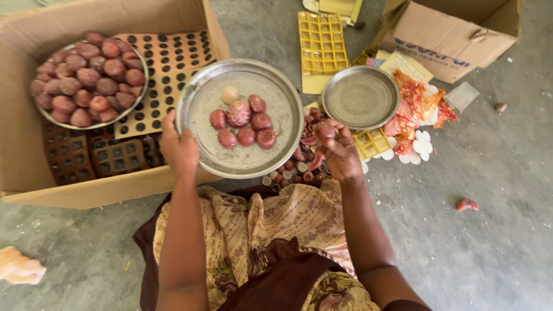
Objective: The person sits on the floor and transfers reddish-brown food items from a large metal tray into a cardboard box containing a perforated tray. They handle the items one by one, placing them into the box while occasionally adjusting the tray.
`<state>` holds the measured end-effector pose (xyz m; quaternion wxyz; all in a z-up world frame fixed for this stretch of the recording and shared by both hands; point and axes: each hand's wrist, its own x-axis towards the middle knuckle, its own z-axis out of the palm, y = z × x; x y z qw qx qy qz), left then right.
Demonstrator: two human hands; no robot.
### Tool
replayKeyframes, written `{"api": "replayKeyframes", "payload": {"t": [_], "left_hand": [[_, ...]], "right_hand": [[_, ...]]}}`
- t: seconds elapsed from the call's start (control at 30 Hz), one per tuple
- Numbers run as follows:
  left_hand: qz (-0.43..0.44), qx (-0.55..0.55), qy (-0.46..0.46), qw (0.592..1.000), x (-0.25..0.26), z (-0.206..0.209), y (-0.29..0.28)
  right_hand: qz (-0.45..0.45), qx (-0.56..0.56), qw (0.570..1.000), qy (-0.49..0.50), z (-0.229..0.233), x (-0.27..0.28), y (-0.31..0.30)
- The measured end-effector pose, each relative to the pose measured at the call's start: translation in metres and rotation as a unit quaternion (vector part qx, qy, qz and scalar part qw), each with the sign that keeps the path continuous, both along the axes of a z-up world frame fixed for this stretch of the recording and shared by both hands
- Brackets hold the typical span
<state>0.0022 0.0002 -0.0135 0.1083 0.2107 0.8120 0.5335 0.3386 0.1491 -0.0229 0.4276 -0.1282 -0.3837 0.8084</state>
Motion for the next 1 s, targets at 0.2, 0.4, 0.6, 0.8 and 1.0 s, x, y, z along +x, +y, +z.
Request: {"api": "replayKeyframes", "payload": {"t": [0.2, 0.4, 0.6, 0.8, 1.0], "left_hand": [[-0.001, 0.006, 0.022, 1.0, 0.003, 0.007, -0.002], [-0.003, -0.023, -0.012, 1.0, 0.007, 0.021, -0.003], [-0.013, -0.041, -0.039, 0.998, 0.008, 0.027, -0.001], [-0.005, -0.055, -0.072, 0.996, 0.005, 0.02, 0.003], [-0.004, -0.024, 0.007, 1.0, 0.002, 0.008, 0.003]], "right_hand": [[-0.147, 0.504, 0.784, -0.331, 0.043, -0.04, 0.007], [-0.166, 0.62, 0.6, -0.478, 0.056, -0.068, -0.006], [-0.141, 0.611, 0.621, -0.469, 0.049, -0.078, -0.01], [-0.13, 0.607, 0.629, -0.468, 0.043, -0.085, -0.003], [-0.147, 0.625, 0.632, -0.435, 0.044, -0.078, -0.006]]}}
